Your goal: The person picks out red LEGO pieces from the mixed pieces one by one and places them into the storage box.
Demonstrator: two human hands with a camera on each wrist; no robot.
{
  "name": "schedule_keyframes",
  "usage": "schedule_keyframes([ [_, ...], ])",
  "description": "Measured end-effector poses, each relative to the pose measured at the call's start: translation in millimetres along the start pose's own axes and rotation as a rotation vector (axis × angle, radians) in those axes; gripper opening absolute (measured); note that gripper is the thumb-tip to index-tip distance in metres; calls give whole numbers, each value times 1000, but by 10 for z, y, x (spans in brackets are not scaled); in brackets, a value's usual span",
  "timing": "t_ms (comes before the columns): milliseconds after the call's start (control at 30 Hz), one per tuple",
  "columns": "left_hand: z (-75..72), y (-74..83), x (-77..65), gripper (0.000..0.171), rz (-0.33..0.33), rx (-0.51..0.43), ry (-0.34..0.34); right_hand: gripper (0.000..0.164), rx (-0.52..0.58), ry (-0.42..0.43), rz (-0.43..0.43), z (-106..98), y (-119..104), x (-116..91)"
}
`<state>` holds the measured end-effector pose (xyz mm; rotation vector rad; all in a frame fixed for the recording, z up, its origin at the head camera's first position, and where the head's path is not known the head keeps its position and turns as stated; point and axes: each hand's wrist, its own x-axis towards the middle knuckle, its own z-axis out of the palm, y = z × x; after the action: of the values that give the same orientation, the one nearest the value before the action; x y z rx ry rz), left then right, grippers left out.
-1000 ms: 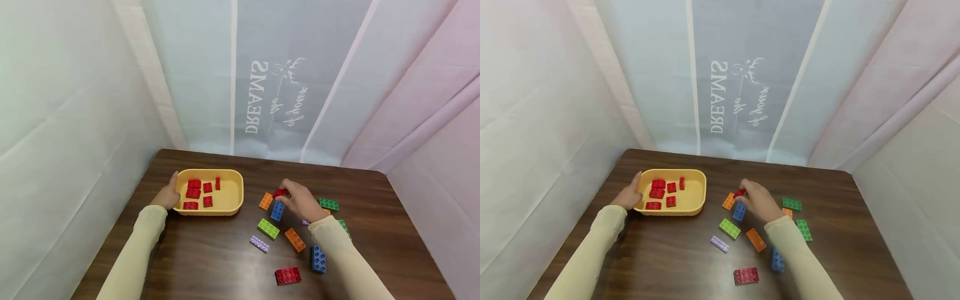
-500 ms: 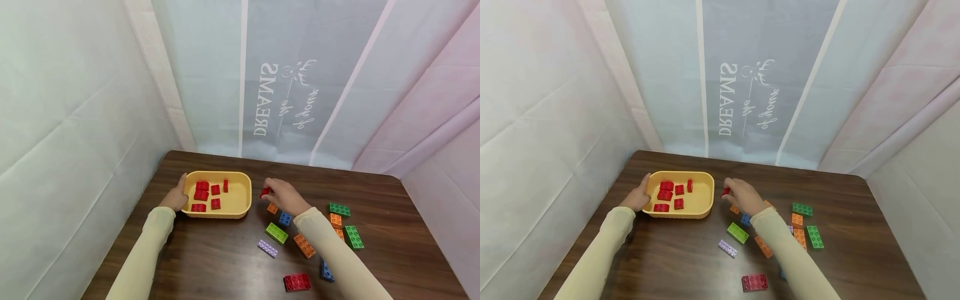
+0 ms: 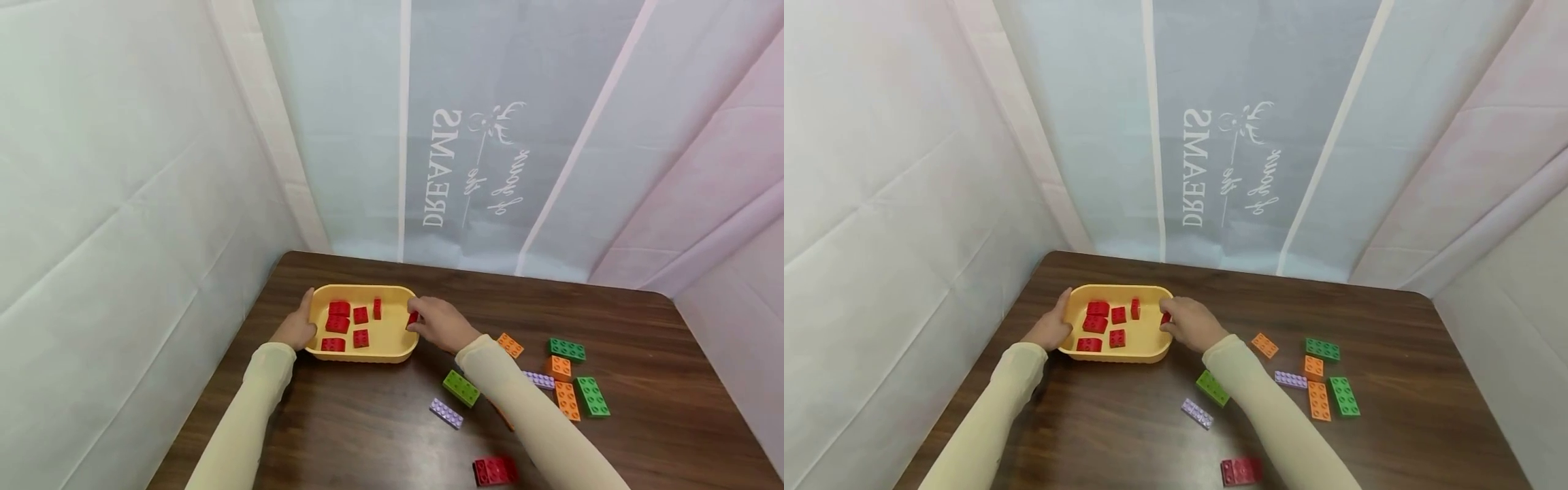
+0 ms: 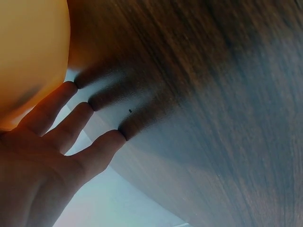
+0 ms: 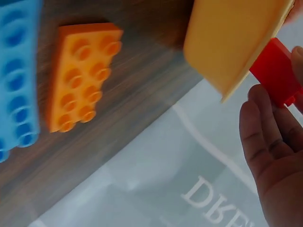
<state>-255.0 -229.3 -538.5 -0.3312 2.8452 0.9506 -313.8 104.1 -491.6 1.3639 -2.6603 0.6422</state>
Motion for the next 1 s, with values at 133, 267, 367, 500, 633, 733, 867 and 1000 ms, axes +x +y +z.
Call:
schedule_keyframes([
  [133, -2, 3, -5, 84, 1, 3, 8, 25, -45, -26, -39, 85, -68, 129],
  [267, -3, -6, 1, 84, 6, 5, 7, 26, -55, -63, -57, 176, -132, 238],
  [367, 1, -15, 3, 84, 7, 7, 10, 25, -54, -96, -65, 250, -177, 314],
  [500, 3, -19, 5, 84, 4, -2, 15, 25, -75, -142, -92, 348, -231, 417],
  [633, 19, -13, -1, 84, -8, -18, 13, 27, -128, -175, -107, 446, -284, 495],
  [733, 29, -13, -2, 85, -16, -20, 9, 27, -178, -208, -92, 524, -315, 522],
  [867, 38, -17, 8, 85, -12, -21, 6, 31, -251, -237, -71, 610, -330, 515],
  [1000, 40, -36, 16, 84, -19, -26, 7, 33, -291, -232, -81, 652, -340, 518],
])
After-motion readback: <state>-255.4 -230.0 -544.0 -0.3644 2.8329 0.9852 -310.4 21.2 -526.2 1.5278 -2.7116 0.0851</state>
